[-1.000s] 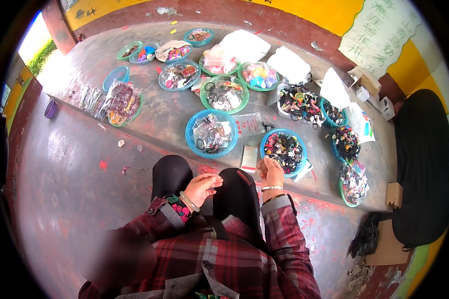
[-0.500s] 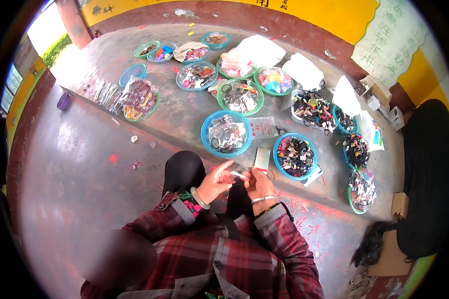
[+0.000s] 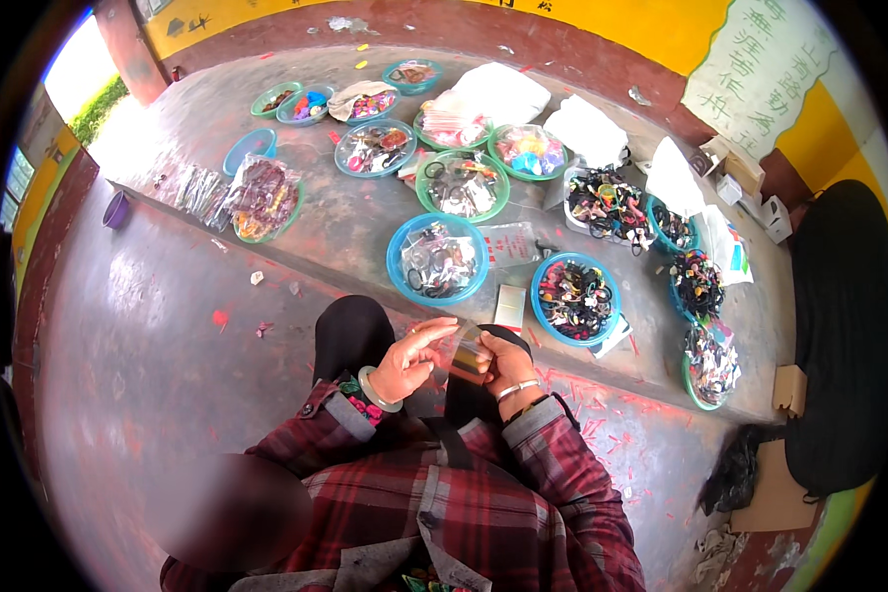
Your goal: The person sits on the floor surrounded by bowls of hair accessories and packaging materials. They repeatedly pick up small hair clips, place them into clear plastic bags, and seal the bags. The person handles the items one by one, organizing them into individual packages.
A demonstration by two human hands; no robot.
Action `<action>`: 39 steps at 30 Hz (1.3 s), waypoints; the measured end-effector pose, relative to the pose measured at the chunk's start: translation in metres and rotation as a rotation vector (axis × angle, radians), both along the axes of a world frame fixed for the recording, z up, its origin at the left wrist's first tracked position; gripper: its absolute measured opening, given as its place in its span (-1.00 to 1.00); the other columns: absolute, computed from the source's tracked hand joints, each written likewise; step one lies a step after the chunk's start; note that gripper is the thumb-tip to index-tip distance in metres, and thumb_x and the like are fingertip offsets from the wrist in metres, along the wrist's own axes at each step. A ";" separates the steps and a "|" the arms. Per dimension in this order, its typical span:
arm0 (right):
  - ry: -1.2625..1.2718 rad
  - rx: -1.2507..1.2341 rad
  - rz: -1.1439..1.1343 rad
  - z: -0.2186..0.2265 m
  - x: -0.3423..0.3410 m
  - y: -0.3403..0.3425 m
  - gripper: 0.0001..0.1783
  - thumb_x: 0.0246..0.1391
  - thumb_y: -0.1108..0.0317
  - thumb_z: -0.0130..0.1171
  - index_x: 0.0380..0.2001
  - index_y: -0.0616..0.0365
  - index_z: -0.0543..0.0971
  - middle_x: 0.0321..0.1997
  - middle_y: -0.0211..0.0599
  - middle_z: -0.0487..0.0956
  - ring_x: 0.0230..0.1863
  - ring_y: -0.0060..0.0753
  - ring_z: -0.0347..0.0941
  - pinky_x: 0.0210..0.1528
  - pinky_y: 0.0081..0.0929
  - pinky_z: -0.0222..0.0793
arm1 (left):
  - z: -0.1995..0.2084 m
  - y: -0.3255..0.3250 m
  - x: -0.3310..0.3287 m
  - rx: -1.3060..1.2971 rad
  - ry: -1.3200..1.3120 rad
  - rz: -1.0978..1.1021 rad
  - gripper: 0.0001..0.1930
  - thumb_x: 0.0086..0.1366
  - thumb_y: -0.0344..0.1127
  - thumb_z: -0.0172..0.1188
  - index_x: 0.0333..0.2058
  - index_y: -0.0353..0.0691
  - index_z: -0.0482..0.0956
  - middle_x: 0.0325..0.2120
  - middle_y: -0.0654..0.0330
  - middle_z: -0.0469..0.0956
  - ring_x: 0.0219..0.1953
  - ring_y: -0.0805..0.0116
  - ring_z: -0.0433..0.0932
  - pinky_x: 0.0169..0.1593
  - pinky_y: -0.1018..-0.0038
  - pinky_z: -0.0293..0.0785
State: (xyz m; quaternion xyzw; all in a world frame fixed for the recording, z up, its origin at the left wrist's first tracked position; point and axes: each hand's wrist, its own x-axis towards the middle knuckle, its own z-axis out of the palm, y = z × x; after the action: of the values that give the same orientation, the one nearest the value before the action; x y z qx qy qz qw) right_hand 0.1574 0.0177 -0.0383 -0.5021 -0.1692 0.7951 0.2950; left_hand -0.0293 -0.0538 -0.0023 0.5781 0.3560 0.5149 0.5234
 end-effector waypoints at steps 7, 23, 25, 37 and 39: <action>0.052 -0.026 0.046 0.012 -0.015 -0.009 -0.81 0.07 0.27 0.00 -0.54 0.11 0.45 -0.78 -0.48 0.37 -0.82 -0.55 0.23 -0.83 -0.64 0.00 | -0.006 0.004 0.003 0.223 0.266 0.133 -0.63 0.08 -0.59 0.05 -0.09 -0.26 0.45 -0.03 0.21 0.35 -0.14 0.52 0.37 -0.15 0.59 0.36; -0.061 0.553 0.297 0.011 -0.011 -0.009 -0.67 0.00 0.24 0.14 -0.19 0.20 0.50 -0.31 -0.47 0.53 -0.30 -0.65 0.38 -0.31 -0.69 0.22 | -0.026 0.014 -0.007 -0.632 -0.265 0.229 -0.83 0.19 -0.35 0.10 -0.29 -0.33 0.50 -0.42 0.19 0.54 -0.46 0.56 0.46 -0.46 0.67 0.32; -0.047 0.544 0.367 0.006 -0.009 -0.008 -0.76 -0.02 0.33 0.15 -0.28 0.21 0.54 -0.36 -0.45 0.55 -0.35 -0.65 0.39 -0.35 -0.70 0.22 | -0.033 0.015 -0.006 -0.583 -0.217 0.228 -0.83 0.18 -0.35 0.11 -0.30 -0.33 0.51 -0.44 0.21 0.53 -0.45 0.57 0.45 -0.47 0.68 0.31; -0.081 0.502 0.144 -0.007 -0.010 -0.014 -0.90 -0.09 0.44 0.20 -0.47 0.25 0.58 -0.51 -0.38 0.56 -0.54 -0.68 0.33 -0.47 -0.74 0.19 | -0.031 0.013 -0.002 -0.543 -0.046 0.162 -0.81 0.12 -0.31 0.18 -0.34 -0.30 0.54 -0.54 0.35 0.46 -0.53 0.65 0.34 -0.47 0.70 0.25; -0.072 0.487 0.122 -0.005 -0.011 -0.015 -0.91 -0.10 0.45 0.20 -0.47 0.24 0.57 -0.52 -0.40 0.56 -0.54 -0.69 0.33 -0.47 -0.75 0.18 | -0.029 0.013 -0.001 -0.539 -0.029 0.151 -0.81 0.12 -0.31 0.18 -0.35 -0.30 0.54 -0.57 0.36 0.45 -0.54 0.66 0.33 -0.48 0.70 0.24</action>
State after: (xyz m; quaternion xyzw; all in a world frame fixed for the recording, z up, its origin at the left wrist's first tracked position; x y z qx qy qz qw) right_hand 0.1468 0.0030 -0.0430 -0.4330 -0.3962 0.7289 0.3524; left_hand -0.0300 -0.0410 -0.0312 0.3823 0.5146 0.4476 0.6234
